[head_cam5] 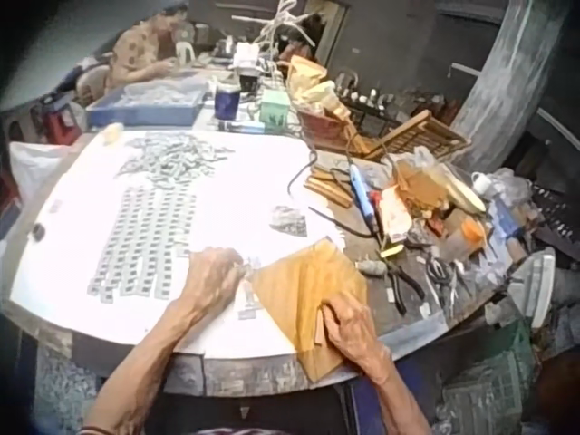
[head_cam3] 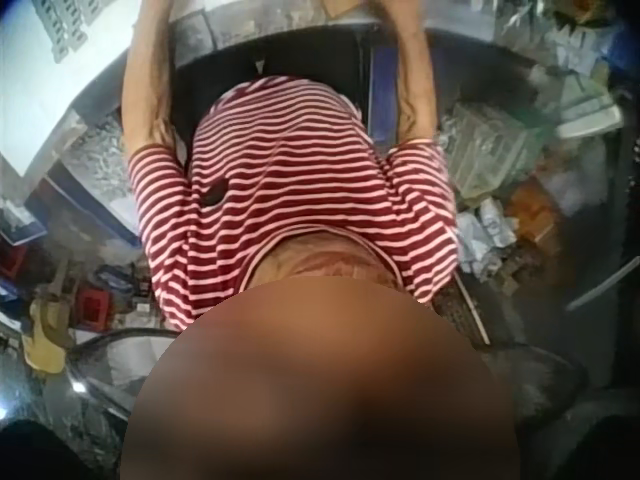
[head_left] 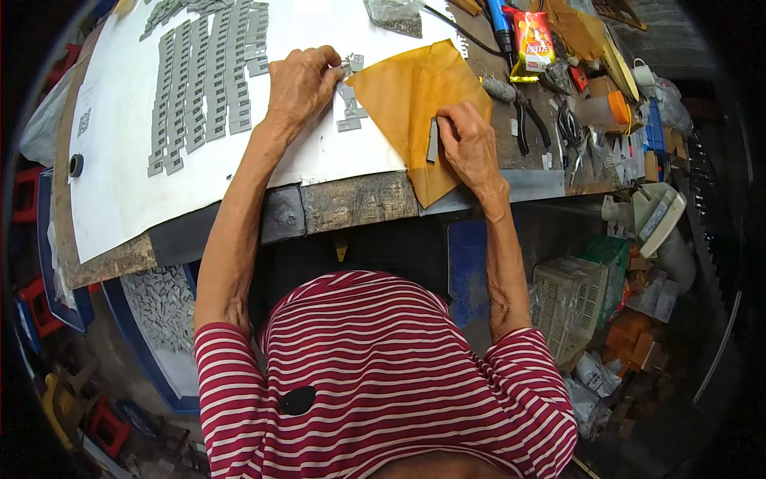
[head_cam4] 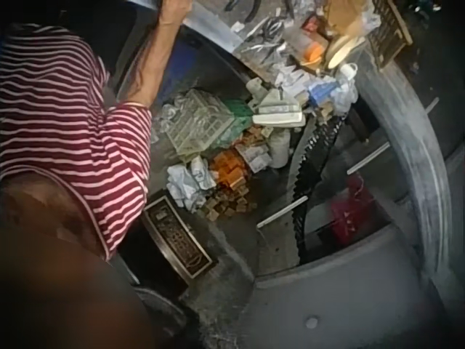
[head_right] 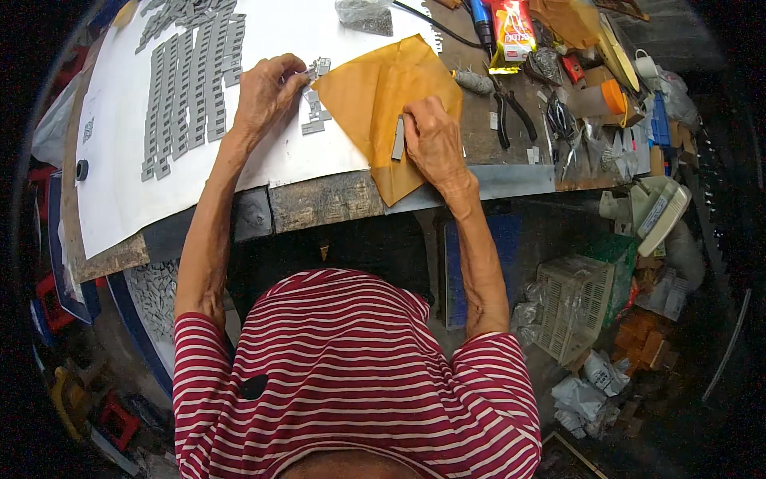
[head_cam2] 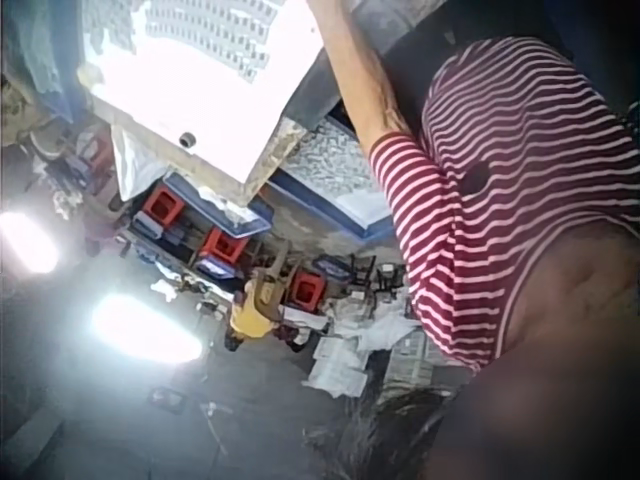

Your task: Sanding the edges of small metal rectangular pieces on a piece of sandpaper at a workbench.

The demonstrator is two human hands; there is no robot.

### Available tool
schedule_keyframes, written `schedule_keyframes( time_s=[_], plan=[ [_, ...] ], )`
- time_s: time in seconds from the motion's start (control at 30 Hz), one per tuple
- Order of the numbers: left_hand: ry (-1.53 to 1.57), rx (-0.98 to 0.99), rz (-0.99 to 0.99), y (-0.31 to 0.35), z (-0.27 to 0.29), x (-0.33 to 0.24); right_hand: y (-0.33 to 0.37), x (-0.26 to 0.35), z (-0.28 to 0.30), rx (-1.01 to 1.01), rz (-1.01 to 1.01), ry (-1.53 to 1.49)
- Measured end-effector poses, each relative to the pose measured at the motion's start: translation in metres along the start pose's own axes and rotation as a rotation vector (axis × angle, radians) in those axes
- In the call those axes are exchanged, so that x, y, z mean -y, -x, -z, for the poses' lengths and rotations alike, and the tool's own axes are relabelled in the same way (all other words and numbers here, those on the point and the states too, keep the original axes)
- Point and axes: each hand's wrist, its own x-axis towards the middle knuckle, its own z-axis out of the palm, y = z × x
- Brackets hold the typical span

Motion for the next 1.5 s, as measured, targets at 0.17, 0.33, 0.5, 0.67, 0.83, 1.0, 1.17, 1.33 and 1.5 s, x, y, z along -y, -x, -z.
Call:
schedule_keyframes(
  time_s=[0.17,0.33,0.5,0.67,0.83,1.0,1.17,1.33,1.5],
  plan=[
    [0.026,-0.022,0.009,-0.001,0.001,0.000,-0.004,-0.004,0.000,0.053,0.117,0.102],
    [0.043,-0.041,0.050,0.000,0.002,-0.002,-0.006,-0.006,0.000,0.106,0.208,0.200],
    [0.052,-0.046,0.004,-0.001,0.003,0.002,-0.007,-0.010,-0.001,0.121,0.255,0.209],
    [-0.022,-0.248,-0.163,0.000,-0.004,0.007,-0.008,-0.014,-0.004,0.092,0.277,0.186],
    [0.156,-0.114,0.012,0.000,0.002,-0.007,-0.010,-0.012,-0.001,0.092,0.242,0.131],
    [0.524,-0.089,0.148,0.002,0.006,-0.016,-0.006,-0.008,0.002,0.043,-0.200,-0.301],
    [0.719,-0.019,0.160,0.008,0.011,-0.024,-0.015,0.001,0.013,0.140,-0.772,-1.203],
    [0.768,0.154,0.220,0.019,0.019,-0.035,-0.020,0.003,0.013,0.200,-0.831,-1.334],
    [0.904,0.279,0.306,0.032,0.025,-0.038,-0.026,0.012,0.011,0.263,-0.831,-1.480]
  ],
)
